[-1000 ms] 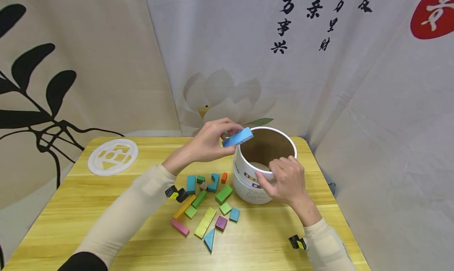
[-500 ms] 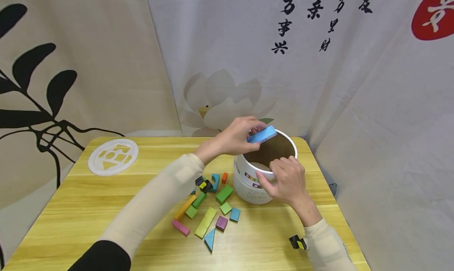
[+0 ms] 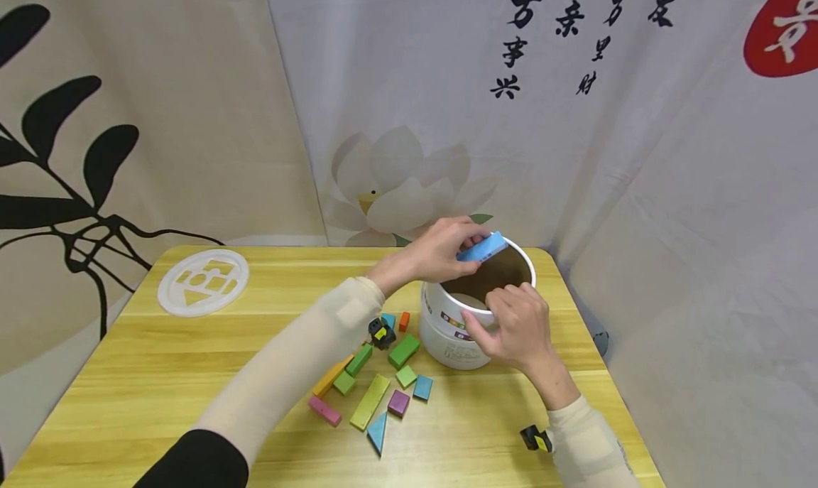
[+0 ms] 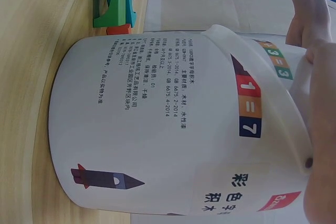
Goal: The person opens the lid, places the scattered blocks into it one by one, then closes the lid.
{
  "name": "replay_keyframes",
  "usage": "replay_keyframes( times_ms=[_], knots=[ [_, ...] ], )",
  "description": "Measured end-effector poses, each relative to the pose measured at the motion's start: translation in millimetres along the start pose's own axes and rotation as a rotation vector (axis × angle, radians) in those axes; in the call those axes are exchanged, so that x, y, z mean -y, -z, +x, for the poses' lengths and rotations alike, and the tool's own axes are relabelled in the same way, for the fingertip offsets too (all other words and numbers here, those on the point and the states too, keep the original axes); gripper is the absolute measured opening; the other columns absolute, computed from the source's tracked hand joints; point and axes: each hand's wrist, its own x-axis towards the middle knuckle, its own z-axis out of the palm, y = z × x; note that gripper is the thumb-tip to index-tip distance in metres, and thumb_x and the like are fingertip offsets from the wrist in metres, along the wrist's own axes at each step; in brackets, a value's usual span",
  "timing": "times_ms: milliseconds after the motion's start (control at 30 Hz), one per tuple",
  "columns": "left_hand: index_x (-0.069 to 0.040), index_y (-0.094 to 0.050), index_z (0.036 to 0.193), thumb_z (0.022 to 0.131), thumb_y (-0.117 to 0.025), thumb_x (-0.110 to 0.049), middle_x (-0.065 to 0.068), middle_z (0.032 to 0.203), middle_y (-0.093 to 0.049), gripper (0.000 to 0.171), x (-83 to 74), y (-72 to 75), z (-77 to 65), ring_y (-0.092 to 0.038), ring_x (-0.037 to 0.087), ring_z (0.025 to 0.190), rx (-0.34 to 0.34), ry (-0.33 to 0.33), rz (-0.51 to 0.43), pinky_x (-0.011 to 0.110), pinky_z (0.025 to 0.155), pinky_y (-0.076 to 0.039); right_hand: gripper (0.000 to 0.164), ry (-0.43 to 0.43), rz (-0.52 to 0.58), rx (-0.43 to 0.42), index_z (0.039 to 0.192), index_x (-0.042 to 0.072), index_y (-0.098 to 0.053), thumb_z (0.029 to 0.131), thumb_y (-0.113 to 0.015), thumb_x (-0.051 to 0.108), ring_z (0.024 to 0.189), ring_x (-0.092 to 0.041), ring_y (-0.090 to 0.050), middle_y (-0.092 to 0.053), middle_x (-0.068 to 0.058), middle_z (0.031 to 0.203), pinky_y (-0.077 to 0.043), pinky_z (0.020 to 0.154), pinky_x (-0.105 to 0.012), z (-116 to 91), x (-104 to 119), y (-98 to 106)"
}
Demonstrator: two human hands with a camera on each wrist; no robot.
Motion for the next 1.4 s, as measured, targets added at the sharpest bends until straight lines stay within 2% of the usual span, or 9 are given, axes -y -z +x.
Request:
replay_keyframes(
  times_ms=[100,267,433,667,900,1133,1300,1400],
  knots=[
    [-0.007,-0.061,0.143,0.093,-0.073,-0.025,0.008,0.127,-0.065,0.054,-0.7,-0.4,-0.9,-0.060,0.017,0.113,0.014,0.009,0.020,0.024,0.094,-0.050,0.052,-0.003,0.001,0.003,0.056,0.014,-0.037,0.090,-0.058,0.046,0.047,-0.011,-0.025,-0.025,0.010,0.053,-0.019,0.046,-0.030,-1,0,-1],
    [-0.012,-0.050,0.153,0.096,-0.069,-0.040,0.006,0.151,-0.051,0.067,-1.8,1.8,-3.9,-0.048,0.016,0.133,0.019,0.033,0.054,0.030,0.108,-0.044,0.051,-0.001,0.002,0.003,0.056,0.014,-0.038,0.090,-0.058,0.045,0.046,-0.011,-0.026,-0.025,0.010,0.053,-0.019,0.046,-0.031,-1,0,-1],
    [-0.018,-0.043,0.159,0.095,-0.063,-0.057,0.002,0.157,-0.042,0.078,1.5,3.5,-9.9,-0.041,0.013,0.138,0.007,0.029,0.091,0.033,0.112,-0.040,0.050,0.005,0.006,-0.003,0.055,0.014,-0.037,0.089,-0.059,0.044,0.046,-0.010,-0.025,-0.025,0.010,0.052,-0.019,0.046,-0.030,1,1,0],
    [-0.033,-0.031,0.164,0.093,-0.052,-0.072,-0.003,0.166,-0.027,0.084,8.4,6.8,-28.8,-0.022,0.015,0.149,0.011,0.066,0.161,0.050,0.117,-0.029,0.049,0.010,0.011,-0.013,0.055,0.014,-0.036,0.088,-0.060,0.042,0.047,-0.008,-0.022,-0.024,0.010,0.052,-0.018,0.046,-0.030,2,2,1],
    [-0.035,-0.026,0.165,0.091,-0.053,-0.073,-0.007,0.169,-0.017,0.087,22.2,18.0,-64.4,-0.012,0.020,0.153,-0.014,0.159,0.094,0.058,0.118,-0.025,0.049,0.007,0.008,-0.014,0.055,0.014,-0.036,0.086,-0.061,0.042,0.046,-0.009,-0.022,-0.024,0.010,0.052,-0.017,0.046,-0.030,2,2,1],
    [-0.033,-0.028,0.165,0.091,-0.056,-0.072,-0.004,0.169,-0.018,0.088,47.4,28.1,-111.0,-0.018,0.025,0.151,-0.091,0.215,0.066,0.065,0.114,-0.027,0.048,-0.012,0.007,-0.013,0.055,0.015,-0.034,0.083,-0.063,0.042,0.045,-0.012,-0.026,-0.023,0.011,0.053,-0.019,0.045,-0.033,-1,1,0],
    [-0.032,-0.029,0.165,0.092,-0.055,-0.072,-0.004,0.169,-0.018,0.087,62.7,31.5,-146.1,-0.019,0.023,0.150,-0.111,0.286,0.035,0.065,0.113,-0.028,0.048,-0.016,0.008,-0.012,0.054,0.016,-0.033,0.082,-0.063,0.042,0.045,-0.012,-0.026,-0.023,0.011,0.053,-0.019,0.045,-0.033,-1,1,-1],
    [-0.029,-0.030,0.164,0.092,-0.057,-0.070,-0.003,0.168,-0.020,0.088,70.2,28.0,-166.2,-0.021,0.024,0.149,-0.111,0.316,0.023,0.065,0.112,-0.030,0.048,-0.016,0.008,-0.012,0.055,0.016,-0.034,0.083,-0.063,0.042,0.045,-0.012,-0.025,-0.023,0.011,0.052,-0.019,0.046,-0.032,-1,1,-1]
  ],
)
